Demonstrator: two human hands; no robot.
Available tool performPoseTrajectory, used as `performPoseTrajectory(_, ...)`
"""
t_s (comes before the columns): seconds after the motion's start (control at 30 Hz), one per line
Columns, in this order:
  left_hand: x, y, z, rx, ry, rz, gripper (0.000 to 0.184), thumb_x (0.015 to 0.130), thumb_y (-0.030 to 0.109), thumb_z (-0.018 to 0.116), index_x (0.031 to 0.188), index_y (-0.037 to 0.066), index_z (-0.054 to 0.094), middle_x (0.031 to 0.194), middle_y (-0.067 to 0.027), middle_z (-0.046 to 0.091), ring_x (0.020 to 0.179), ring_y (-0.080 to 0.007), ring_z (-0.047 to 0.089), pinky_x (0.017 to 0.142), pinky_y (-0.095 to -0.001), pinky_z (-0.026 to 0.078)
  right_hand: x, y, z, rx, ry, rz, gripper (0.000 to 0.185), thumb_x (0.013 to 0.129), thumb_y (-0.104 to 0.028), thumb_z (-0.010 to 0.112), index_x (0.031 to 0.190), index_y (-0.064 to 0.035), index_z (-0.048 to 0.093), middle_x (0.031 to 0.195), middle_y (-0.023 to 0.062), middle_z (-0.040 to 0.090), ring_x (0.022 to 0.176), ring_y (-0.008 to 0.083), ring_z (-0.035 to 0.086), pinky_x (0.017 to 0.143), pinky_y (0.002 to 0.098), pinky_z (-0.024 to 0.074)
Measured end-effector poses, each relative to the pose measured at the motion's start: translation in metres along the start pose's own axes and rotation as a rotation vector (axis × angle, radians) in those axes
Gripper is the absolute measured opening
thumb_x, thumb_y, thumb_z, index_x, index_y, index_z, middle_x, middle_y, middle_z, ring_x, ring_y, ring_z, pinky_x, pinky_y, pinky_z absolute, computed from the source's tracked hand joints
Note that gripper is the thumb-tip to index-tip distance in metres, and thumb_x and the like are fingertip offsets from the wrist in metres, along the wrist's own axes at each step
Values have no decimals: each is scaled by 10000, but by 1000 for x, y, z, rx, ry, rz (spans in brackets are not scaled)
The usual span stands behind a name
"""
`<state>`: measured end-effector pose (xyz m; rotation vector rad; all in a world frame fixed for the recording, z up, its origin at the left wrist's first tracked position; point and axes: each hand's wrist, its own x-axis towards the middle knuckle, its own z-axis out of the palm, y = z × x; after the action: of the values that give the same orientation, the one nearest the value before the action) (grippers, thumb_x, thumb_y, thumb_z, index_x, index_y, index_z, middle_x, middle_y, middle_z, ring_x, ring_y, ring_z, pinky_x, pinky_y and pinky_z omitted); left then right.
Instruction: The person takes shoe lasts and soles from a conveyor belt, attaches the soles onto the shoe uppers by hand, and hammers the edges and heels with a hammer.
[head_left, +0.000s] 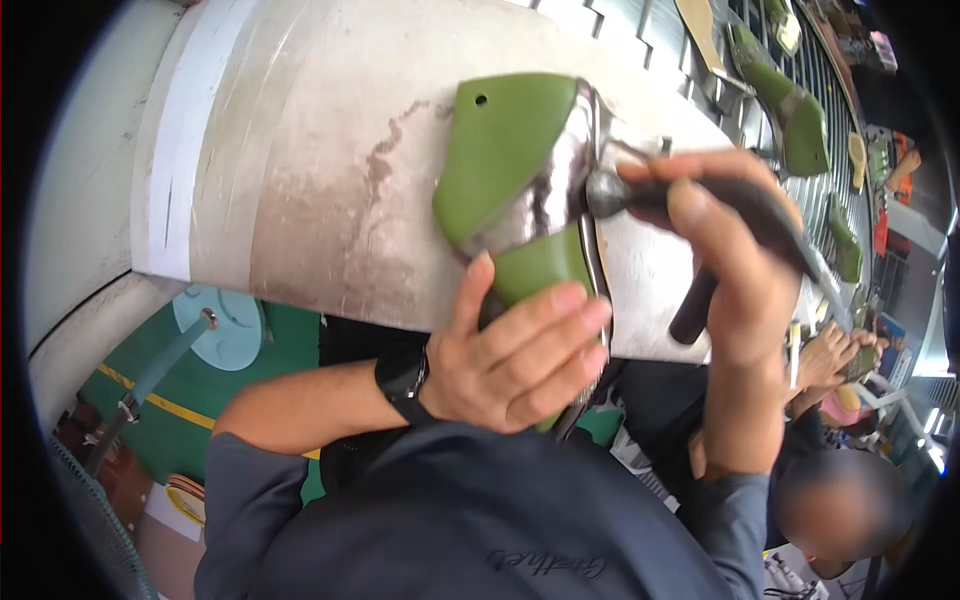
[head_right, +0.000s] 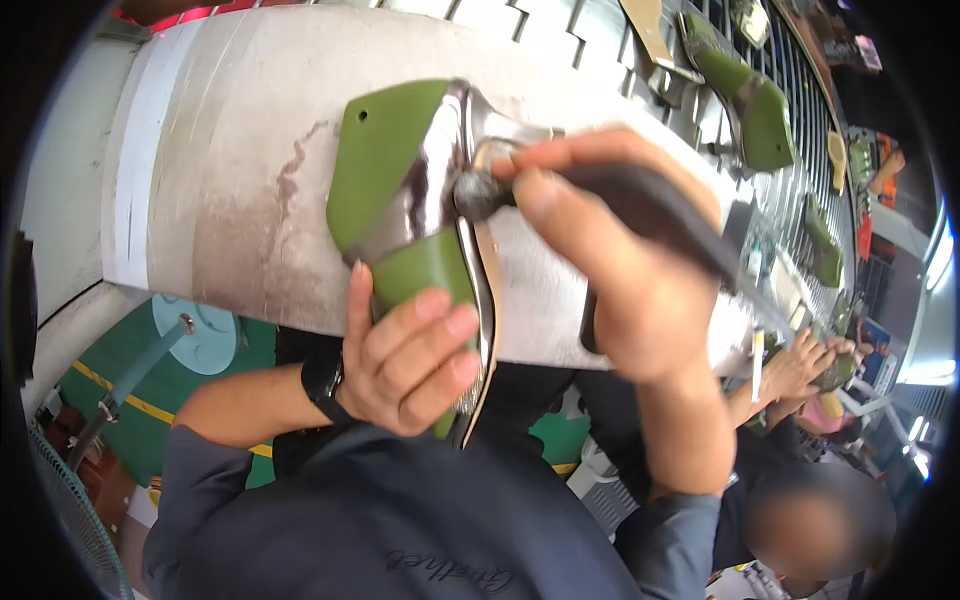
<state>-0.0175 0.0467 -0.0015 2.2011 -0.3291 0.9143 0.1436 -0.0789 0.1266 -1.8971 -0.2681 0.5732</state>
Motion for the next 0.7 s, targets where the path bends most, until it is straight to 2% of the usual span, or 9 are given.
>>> performPoseTrajectory(0.07,2,3,2,15,5,-3,332,1001,184,674,1304,132,552,1360,-68,676,1297,-253,629,1221,-675,284,1,-1,-7,-62,-56,-42,309,977,-187,648,1156,64,674,1131,211,749,1037,241,727,950,386,590)
performPoseTrajectory(0.1,1,-2,1,61,-29,88,498,963,317,754,1332,74,524,1370,-162,635,1292,-353,604,1174,-724,321,-4,3,-6,-52,-19,-85,305,987,-180,647,1166,65,674,1131,209,746,1042,246,727,953,392,592)
performPoseTrajectory(0.13,2,-4,-1,86,-43,116,514,967,346,749,1339,73,520,1382,-174,630,1298,-359,602,1184,-705,315,-11,10,-1,-43,15,-129,300,997,-174,646,1176,65,674,1131,206,743,1047,251,727,957,398,594)
performPoseTrajectory(0.17,3,-5,0,99,-34,134,517,970,352,745,1343,75,517,1384,-176,629,1301,-361,602,1189,-695,312,-16,22,5,154,112,-182,210,946,-110,744,1091,41,738,998,90,783,907,129,713,835,280,569)
performPoseTrajectory(0.27,3,-8,2,123,-5,161,498,987,351,721,1351,77,519,1396,-176,625,1319,-366,596,1207,-657,311,-60,33,5,72,190,-174,230,955,-83,731,1135,58,714,1080,120,782,960,148,719,886,276,559)
performPoseTrajectory(0.33,3,-6,0,114,-13,145,484,994,343,710,1352,77,522,1402,-175,623,1326,-366,593,1209,-647,314,-102,44,3,64,234,-235,279,955,-79,710,1182,78,666,1143,220,762,1076,234,721,976,342,542)
performPoseTrajectory(0.47,0,-12,1,134,22,177,429,1020,316,659,1345,66,534,1410,-168,621,1334,-360,590,1219,-627,312,-169,60,12,25,93,-388,339,964,-132,732,1200,77,607,1255,304,692,1185,379,699,1083,487,517)
performPoseTrajectory(0.53,1,-8,0,111,46,147,391,1020,271,646,1333,60,544,1406,-164,626,1329,-352,595,1218,-617,318,-181,73,25,153,52,-494,359,942,-111,760,1208,72,603,1249,324,686,1218,423,681,1074,526,522)
performPoseTrajectory(0.7,2,-3,4,111,95,93,346,1016,223,646,1308,56,563,1368,-155,654,1305,-339,614,1216,-600,327,-172,58,39,-244,9,-587,355,780,3,787,1101,66,651,1098,295,730,1043,457,746,918,482,629)
